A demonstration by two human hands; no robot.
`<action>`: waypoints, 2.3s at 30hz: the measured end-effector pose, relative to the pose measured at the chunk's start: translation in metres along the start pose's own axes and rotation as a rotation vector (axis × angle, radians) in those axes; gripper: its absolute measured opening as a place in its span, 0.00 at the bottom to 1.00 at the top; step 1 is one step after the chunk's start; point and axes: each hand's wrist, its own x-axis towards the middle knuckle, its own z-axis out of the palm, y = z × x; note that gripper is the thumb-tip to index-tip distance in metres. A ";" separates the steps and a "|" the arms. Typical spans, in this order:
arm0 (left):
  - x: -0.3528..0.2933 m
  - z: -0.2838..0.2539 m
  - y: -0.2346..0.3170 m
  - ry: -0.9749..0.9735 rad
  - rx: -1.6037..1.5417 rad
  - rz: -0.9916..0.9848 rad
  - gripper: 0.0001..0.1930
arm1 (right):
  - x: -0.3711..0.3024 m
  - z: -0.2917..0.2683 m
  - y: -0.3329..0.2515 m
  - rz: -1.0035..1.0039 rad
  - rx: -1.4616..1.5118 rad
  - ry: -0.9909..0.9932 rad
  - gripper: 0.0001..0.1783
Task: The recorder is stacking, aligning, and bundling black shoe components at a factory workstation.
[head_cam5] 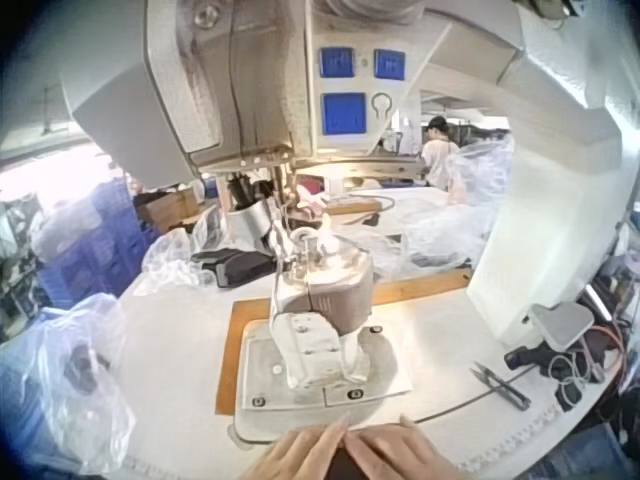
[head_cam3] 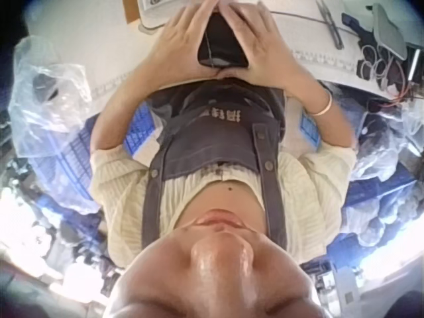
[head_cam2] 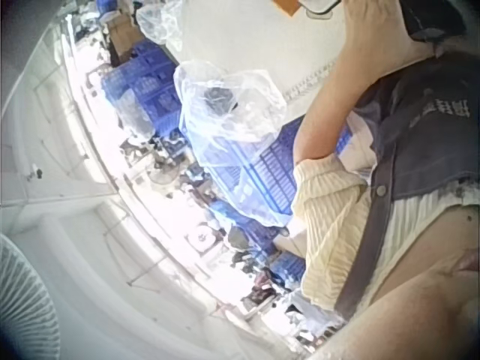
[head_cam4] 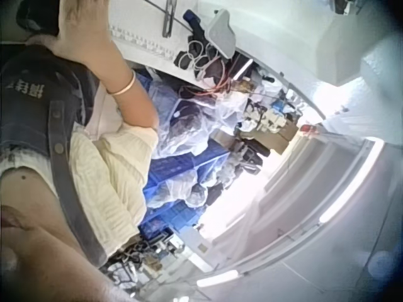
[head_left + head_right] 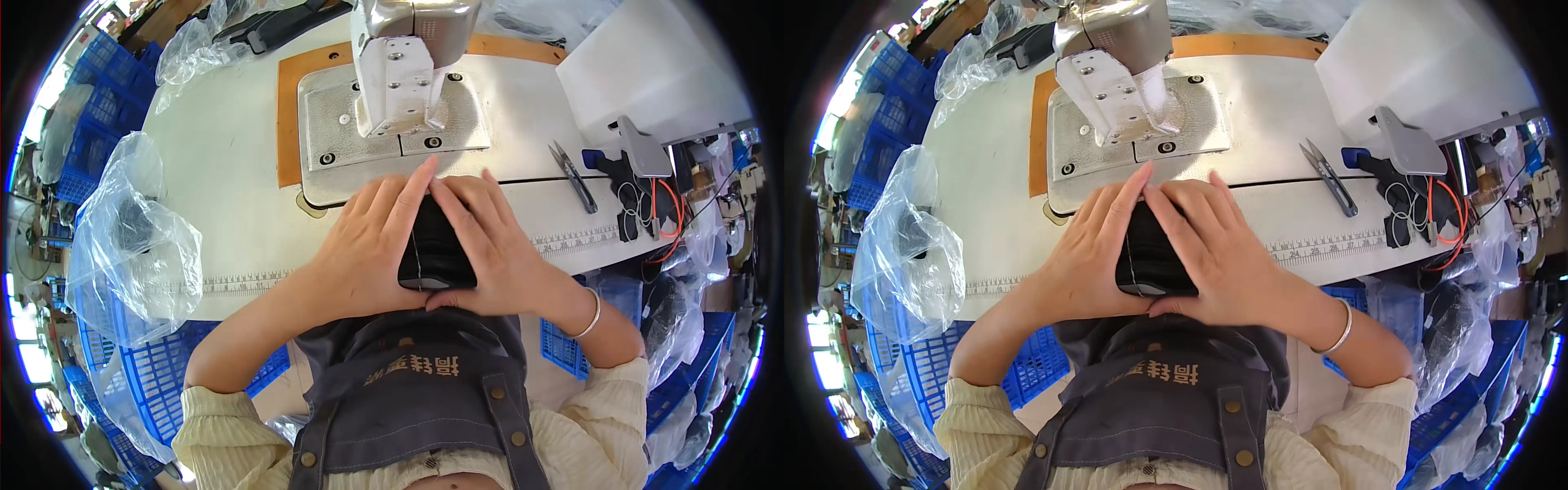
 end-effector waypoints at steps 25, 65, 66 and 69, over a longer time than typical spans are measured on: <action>0.002 0.002 0.005 0.014 0.024 -0.016 0.60 | -0.008 0.003 0.014 0.101 0.315 0.062 0.71; -0.044 -0.005 0.031 0.488 -1.563 -0.576 0.45 | 0.031 -0.003 -0.046 -0.374 -0.035 0.622 0.15; -0.046 -0.004 0.028 0.499 -1.561 -0.572 0.45 | 0.033 -0.005 -0.045 -0.383 -0.032 0.620 0.15; -0.048 -0.002 0.022 0.457 -1.548 -0.547 0.43 | 0.037 -0.008 -0.045 -0.348 0.041 0.457 0.15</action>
